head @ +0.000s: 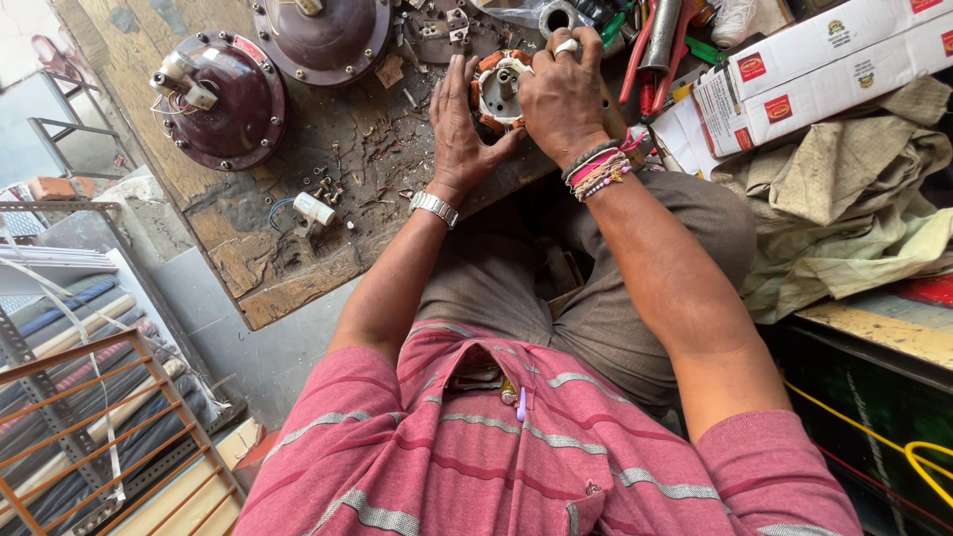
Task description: The person disassembles a small electrical component, removes a central metal piece using a hammer, and then reassembles the component by hand.
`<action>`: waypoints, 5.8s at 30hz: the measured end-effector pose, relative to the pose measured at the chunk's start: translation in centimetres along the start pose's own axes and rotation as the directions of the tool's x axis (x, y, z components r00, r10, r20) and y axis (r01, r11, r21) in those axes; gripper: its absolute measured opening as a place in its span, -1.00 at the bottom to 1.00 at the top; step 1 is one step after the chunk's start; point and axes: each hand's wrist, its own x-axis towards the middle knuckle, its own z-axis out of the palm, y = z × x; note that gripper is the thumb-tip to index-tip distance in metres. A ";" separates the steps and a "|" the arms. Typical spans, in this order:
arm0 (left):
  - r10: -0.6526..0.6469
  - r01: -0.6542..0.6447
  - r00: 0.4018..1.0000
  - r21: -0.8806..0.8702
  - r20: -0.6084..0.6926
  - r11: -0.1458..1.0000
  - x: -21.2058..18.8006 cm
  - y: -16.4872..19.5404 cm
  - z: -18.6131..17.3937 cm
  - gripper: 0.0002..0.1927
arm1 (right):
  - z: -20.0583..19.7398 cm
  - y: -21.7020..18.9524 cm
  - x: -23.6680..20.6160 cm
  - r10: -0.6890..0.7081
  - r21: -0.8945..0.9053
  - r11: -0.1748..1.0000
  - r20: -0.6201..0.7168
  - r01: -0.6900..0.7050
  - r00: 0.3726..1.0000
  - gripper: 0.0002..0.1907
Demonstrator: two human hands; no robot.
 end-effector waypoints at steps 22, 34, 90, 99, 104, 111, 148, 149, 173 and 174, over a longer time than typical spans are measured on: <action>0.002 -0.005 0.999 0.055 0.046 0.998 0.7 -0.4 -0.3 0.24 | 1.8 0.0 -0.1 0.127 0.194 0.975 -0.064 -0.113 0.990 -0.92; 0.028 -0.026 0.989 -0.013 0.145 1.000 1.8 -0.4 -1.4 0.20 | 1.5 0.5 -0.1 0.216 0.402 0.884 0.102 -0.238 0.971 -0.83; 0.022 -0.016 0.996 -0.065 0.090 0.998 1.7 1.7 -2.5 0.15 | 1.1 -2.9 -1.7 0.390 0.417 0.845 -0.051 -0.335 0.920 -0.90; 0.019 -0.013 0.995 -0.062 0.101 0.998 1.7 1.9 -2.6 0.15 | 0.8 -3.1 -1.7 0.451 0.275 0.857 0.012 -0.436 0.893 -0.93; 0.043 -0.038 0.995 -0.061 0.093 0.997 2.1 2.0 -2.9 0.13 | 0.7 -2.8 -1.5 0.349 0.363 0.885 -0.102 -0.292 0.932 -0.93; 0.040 -0.038 0.997 -0.028 0.072 0.999 1.7 2.0 -2.3 0.17 | 0.4 -3.2 -2.1 0.425 0.262 0.873 0.003 -0.411 0.905 -0.87; 0.056 -0.053 0.996 -0.048 0.066 0.997 1.6 -0.1 -1.4 0.15 | 0.5 -2.8 -1.8 0.401 0.456 0.826 -0.063 -0.331 0.914 -0.80; 0.051 -0.047 0.996 -0.053 0.067 0.997 1.6 -0.1 -1.5 0.15 | -0.1 -2.7 -1.7 0.415 0.479 0.813 -0.076 -0.332 0.907 -0.76; 0.124 -0.138 0.986 0.125 0.113 0.982 1.6 -0.1 -1.1 0.13 | -3.6 -2.1 -0.8 0.369 0.644 0.751 -0.228 -0.144 0.901 -0.92; 0.127 -0.141 0.986 0.133 0.108 0.981 1.6 -0.1 -1.0 0.12 | -3.7 -2.2 -0.8 0.353 0.633 0.764 -0.246 -0.127 0.902 -0.92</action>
